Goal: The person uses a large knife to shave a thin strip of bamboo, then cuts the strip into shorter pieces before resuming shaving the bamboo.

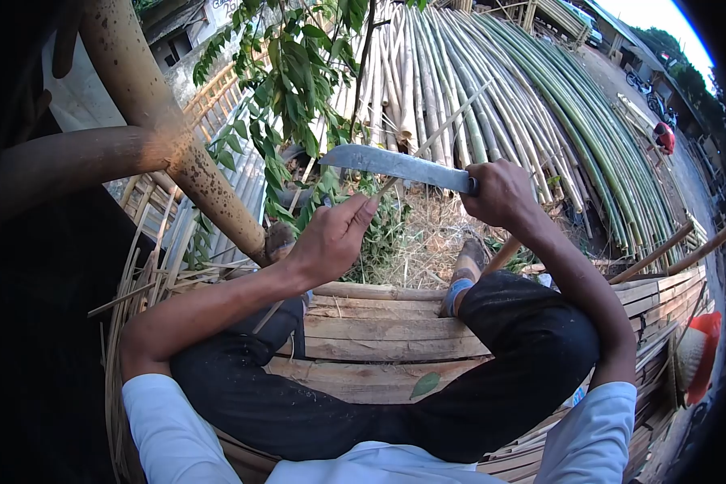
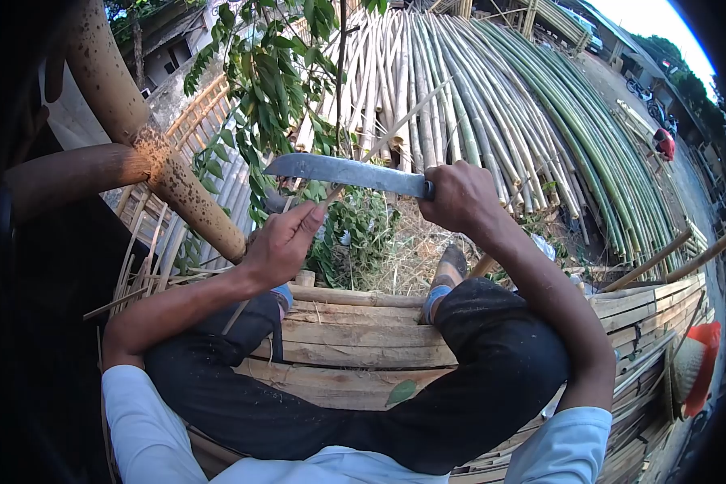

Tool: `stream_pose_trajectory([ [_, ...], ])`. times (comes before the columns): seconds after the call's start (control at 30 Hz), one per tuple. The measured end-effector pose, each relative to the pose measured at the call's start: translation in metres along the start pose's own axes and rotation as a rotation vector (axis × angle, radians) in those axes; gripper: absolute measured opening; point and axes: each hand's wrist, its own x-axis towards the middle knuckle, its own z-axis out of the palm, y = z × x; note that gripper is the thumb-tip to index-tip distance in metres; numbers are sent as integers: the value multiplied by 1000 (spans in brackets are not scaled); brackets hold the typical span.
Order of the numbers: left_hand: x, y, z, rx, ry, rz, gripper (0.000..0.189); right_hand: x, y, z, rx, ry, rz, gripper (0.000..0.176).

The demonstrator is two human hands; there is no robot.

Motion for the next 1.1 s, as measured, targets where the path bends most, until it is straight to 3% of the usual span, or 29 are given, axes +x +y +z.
stream_pose_trajectory([
  [0.4,-1,-5,-1,-30,24,30,39,-1,11,2,32,-4,44,16],
  [0.87,-3,-1,-4,-30,-30,-74,44,-6,29,3,-8,5,76,19],
  [1.0,-5,-4,-7,-31,-24,-48,40,-3,51,-5,136,35,414,31],
  [1.03,-9,-4,-7,-21,-36,-34,39,-7,61,-5,155,121,415,36],
  [1.1,-12,-2,-7,-16,-46,-19,39,-11,78,-2,466,191,510,35],
])
